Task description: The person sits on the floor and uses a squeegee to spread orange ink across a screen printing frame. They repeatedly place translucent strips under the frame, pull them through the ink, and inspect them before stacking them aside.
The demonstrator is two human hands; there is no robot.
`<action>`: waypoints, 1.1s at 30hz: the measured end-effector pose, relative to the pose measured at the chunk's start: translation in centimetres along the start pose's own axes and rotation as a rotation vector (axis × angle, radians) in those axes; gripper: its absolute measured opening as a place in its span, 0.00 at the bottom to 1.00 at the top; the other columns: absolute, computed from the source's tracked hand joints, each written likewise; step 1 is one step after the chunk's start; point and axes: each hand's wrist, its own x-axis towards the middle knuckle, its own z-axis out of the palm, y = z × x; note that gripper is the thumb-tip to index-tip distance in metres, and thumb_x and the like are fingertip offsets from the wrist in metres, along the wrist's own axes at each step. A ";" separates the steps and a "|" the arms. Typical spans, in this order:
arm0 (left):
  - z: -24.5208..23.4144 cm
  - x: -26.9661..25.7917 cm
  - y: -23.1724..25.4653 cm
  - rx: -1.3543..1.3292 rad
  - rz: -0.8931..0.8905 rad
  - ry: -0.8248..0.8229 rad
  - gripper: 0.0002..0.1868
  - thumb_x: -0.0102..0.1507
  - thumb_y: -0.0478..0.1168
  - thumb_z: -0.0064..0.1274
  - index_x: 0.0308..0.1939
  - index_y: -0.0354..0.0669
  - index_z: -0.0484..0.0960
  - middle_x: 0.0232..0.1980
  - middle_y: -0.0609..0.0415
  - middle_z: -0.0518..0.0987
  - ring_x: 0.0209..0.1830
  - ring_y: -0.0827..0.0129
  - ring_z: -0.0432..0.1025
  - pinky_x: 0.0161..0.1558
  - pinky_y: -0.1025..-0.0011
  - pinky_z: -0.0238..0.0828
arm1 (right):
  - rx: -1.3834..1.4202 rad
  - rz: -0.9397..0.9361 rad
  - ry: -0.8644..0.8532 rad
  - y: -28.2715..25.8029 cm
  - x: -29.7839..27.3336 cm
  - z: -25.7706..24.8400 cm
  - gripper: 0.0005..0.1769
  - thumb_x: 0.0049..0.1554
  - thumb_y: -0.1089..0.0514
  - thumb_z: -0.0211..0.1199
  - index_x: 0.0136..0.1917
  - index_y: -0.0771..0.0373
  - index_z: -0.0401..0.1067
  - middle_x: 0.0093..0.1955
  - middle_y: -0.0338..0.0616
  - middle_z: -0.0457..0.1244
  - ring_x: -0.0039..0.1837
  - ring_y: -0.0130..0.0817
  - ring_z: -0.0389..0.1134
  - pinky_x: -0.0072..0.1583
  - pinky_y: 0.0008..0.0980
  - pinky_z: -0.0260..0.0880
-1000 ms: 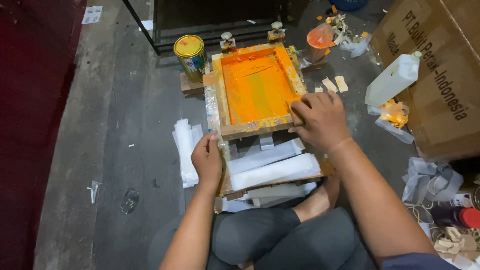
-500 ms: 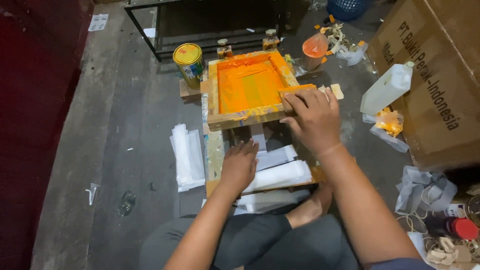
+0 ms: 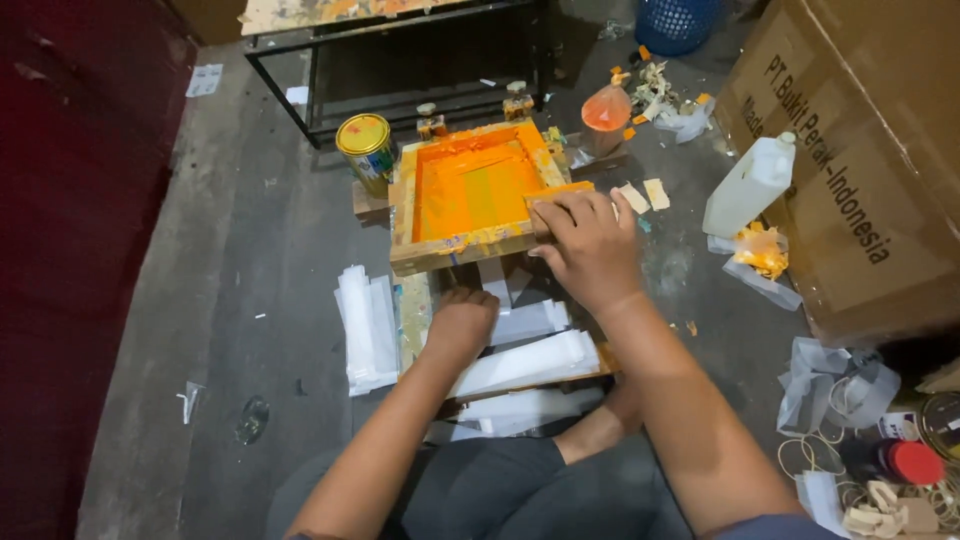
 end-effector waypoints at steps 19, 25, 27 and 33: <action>-10.3 -12.4 -1.1 -1.092 -0.657 0.528 0.10 0.58 0.26 0.56 0.37 0.42 0.73 0.31 0.55 0.74 0.36 0.66 0.71 0.48 0.61 0.72 | -0.027 0.000 -0.059 0.2 -1.3 1.5 0.31 0.45 0.52 0.80 0.62 0.49 0.74 0.58 0.39 0.64 0.68 0.43 0.63 0.75 0.67 0.48; -10.8 -13.2 -1.3 -1.442 -0.683 0.496 0.19 0.59 0.25 0.50 0.53 0.40 0.78 0.32 0.53 0.75 0.32 0.69 0.73 0.44 0.68 0.73 | -0.041 -0.002 -0.185 0.8 -2.4 3.4 0.32 0.46 0.50 0.80 0.62 0.46 0.72 0.56 0.38 0.63 0.67 0.42 0.63 0.75 0.62 0.51; -9.9 -13.2 -1.9 -1.538 -0.656 0.492 0.18 0.59 0.26 0.49 0.53 0.39 0.78 0.30 0.53 0.74 0.30 0.71 0.73 0.42 0.70 0.72 | -0.069 -0.023 -0.245 1.3 -2.8 4.8 0.34 0.44 0.49 0.79 0.63 0.44 0.69 0.56 0.37 0.62 0.66 0.41 0.63 0.74 0.60 0.55; -4.9 -13.5 -3.4 -1.776 -0.681 0.491 0.15 0.57 0.28 0.48 0.48 0.42 0.74 0.30 0.54 0.76 0.26 0.71 0.77 0.36 0.77 0.74 | -0.165 -0.052 -0.333 1.1 -3.8 6.3 0.32 0.45 0.47 0.78 0.60 0.45 0.66 0.53 0.37 0.59 0.61 0.40 0.63 0.69 0.52 0.61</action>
